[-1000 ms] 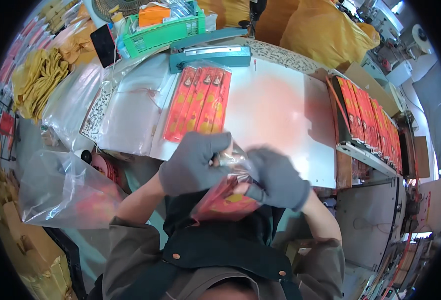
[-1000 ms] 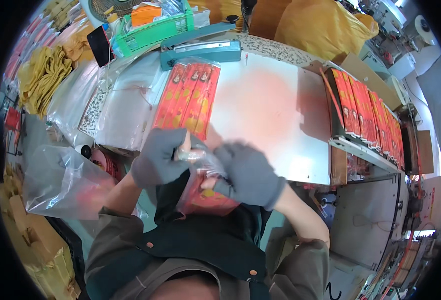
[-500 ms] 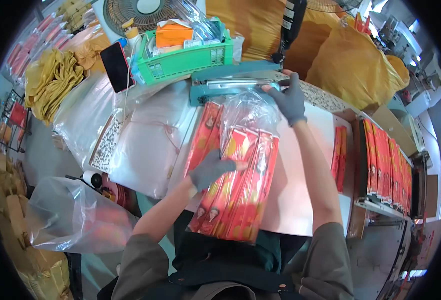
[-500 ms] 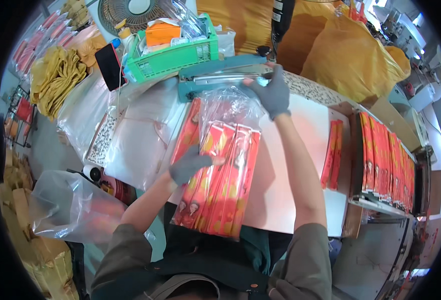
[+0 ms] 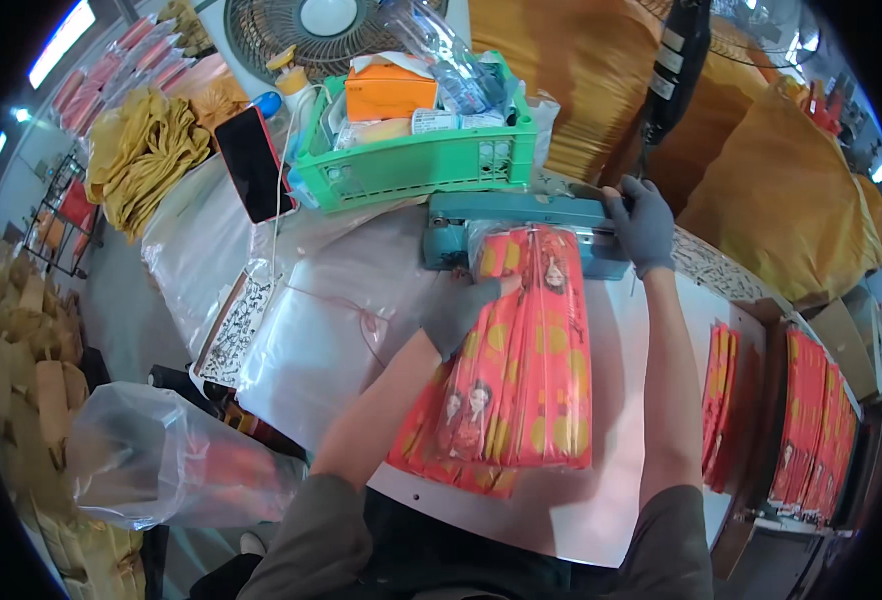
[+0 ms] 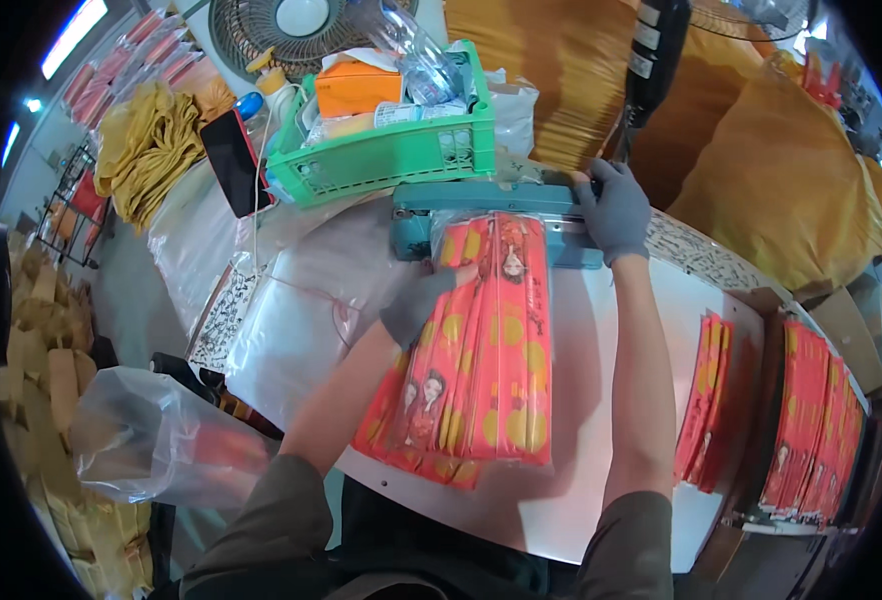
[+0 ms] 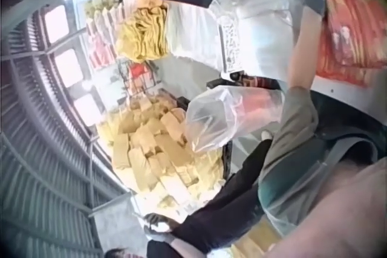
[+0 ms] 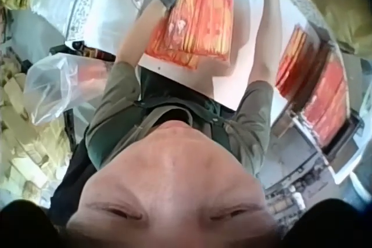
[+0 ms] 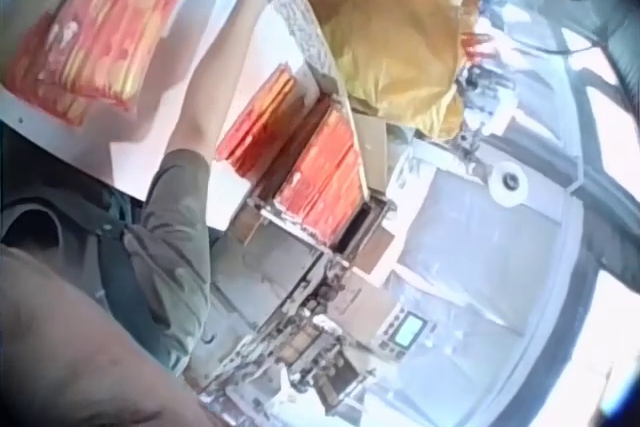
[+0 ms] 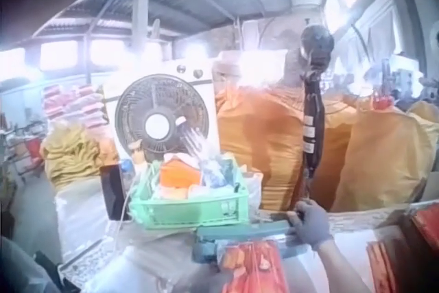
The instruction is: Bundling long red sticks into plastic sleeves and sealing them using a heat sealer.
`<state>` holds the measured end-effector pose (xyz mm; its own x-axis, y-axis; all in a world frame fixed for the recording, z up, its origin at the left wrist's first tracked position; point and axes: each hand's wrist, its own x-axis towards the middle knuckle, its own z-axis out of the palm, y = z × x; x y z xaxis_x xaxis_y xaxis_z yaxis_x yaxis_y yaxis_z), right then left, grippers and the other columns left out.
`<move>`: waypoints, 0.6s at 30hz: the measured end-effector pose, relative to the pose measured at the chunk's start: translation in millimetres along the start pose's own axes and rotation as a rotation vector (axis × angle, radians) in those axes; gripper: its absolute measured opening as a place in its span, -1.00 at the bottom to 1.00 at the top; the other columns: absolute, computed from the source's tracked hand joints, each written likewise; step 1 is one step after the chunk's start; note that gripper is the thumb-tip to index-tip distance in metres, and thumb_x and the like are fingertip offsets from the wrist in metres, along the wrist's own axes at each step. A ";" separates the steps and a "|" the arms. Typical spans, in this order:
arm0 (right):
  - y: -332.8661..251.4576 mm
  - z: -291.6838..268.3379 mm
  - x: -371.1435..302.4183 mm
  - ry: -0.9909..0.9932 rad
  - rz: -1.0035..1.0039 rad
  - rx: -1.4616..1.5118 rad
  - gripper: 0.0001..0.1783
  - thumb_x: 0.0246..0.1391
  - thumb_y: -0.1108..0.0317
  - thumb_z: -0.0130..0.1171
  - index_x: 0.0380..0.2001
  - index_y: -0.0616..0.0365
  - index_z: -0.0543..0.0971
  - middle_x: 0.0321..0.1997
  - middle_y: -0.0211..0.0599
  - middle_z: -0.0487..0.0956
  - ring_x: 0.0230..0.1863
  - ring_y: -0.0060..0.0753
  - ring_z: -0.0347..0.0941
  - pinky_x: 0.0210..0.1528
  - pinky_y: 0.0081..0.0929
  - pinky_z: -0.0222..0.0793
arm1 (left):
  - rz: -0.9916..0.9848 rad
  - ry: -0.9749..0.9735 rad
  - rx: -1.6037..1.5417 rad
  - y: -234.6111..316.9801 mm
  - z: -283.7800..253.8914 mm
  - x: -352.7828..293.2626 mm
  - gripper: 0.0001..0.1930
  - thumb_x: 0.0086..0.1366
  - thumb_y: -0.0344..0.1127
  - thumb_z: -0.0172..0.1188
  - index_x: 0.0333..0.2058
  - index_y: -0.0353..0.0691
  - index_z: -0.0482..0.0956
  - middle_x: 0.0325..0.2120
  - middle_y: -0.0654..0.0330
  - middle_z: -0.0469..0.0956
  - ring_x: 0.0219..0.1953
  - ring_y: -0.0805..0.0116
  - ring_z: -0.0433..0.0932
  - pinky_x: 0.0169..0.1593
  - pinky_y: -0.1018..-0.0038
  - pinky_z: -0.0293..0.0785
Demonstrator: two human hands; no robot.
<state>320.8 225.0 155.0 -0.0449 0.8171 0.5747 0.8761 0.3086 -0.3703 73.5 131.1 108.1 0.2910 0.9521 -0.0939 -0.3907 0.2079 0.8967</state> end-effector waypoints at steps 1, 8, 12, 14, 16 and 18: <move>-2.7 -1.3 3.2 0.018 -0.001 0.050 -0.71 0.03 0.14 0.11 -0.41 0.18 0.52 -0.47 -0.14 0.43 -0.44 -0.12 0.38 -0.36 -0.35 0.28 | 0.000 0.021 0.003 -1.2 -3.4 3.1 -0.57 0.08 -0.16 0.27 -0.13 -0.30 0.51 -0.28 0.21 0.56 -0.18 0.45 0.51 -0.11 0.46 0.45; -4.0 3.0 2.6 0.045 -0.025 0.088 -0.74 0.04 0.19 0.07 -0.49 0.20 0.46 -0.38 -0.09 0.46 -0.34 0.00 0.40 -0.30 -0.26 0.30 | -0.095 0.038 -0.019 19.1 9.4 -8.7 -0.59 0.09 -0.30 0.25 -0.08 -0.31 0.48 -0.25 0.19 0.55 -0.23 0.43 0.53 -0.15 0.46 0.46; -8.8 1.7 3.5 -0.043 -0.002 0.007 -0.74 0.08 0.19 0.03 -0.39 0.20 0.47 -0.36 -0.05 0.45 -0.31 0.03 0.41 -0.27 -0.25 0.32 | -0.022 0.029 -0.005 13.1 6.8 -15.3 -0.55 0.09 -0.21 0.25 -0.06 -0.30 0.47 -0.21 0.19 0.54 -0.20 0.42 0.53 -0.11 0.44 0.44; 3.4 -0.4 0.4 -0.036 -0.021 -0.060 -0.72 0.10 0.18 0.00 -0.23 0.15 0.46 -0.36 -0.01 0.45 -0.27 0.09 0.42 -0.22 -0.23 0.34 | -0.043 0.026 -0.051 5.3 6.7 -10.5 -0.55 0.10 -0.18 0.24 -0.07 -0.29 0.47 -0.20 0.18 0.54 -0.19 0.40 0.53 -0.09 0.42 0.44; 2.8 -6.0 -5.8 -0.085 -0.002 -0.080 -0.65 0.09 0.16 0.01 -0.11 0.11 0.40 -0.30 0.02 0.46 -0.23 0.11 0.42 -0.20 -0.21 0.35 | -0.274 -0.118 -0.193 11.5 8.4 -18.5 -0.50 0.13 -0.05 0.18 -0.07 -0.32 0.45 -0.19 0.10 0.54 -0.18 0.36 0.54 -0.09 0.38 0.43; -8.7 -14.4 -28.1 -0.091 -0.027 -0.085 -0.41 0.07 0.13 0.05 0.14 0.01 0.18 -0.21 0.08 0.48 -0.19 0.15 0.43 -0.20 -0.15 0.36 | -0.195 -0.016 0.311 34.1 1.2 -34.9 -0.46 0.14 0.02 0.14 -0.05 -0.30 0.44 -0.18 0.05 0.54 -0.17 0.31 0.54 -0.08 0.37 0.42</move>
<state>321.3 192.4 152.6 -0.1095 0.8511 0.5134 0.9113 0.2923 -0.2901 51.0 104.7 142.5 0.3485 0.8972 -0.2712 -0.0435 0.3046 0.9515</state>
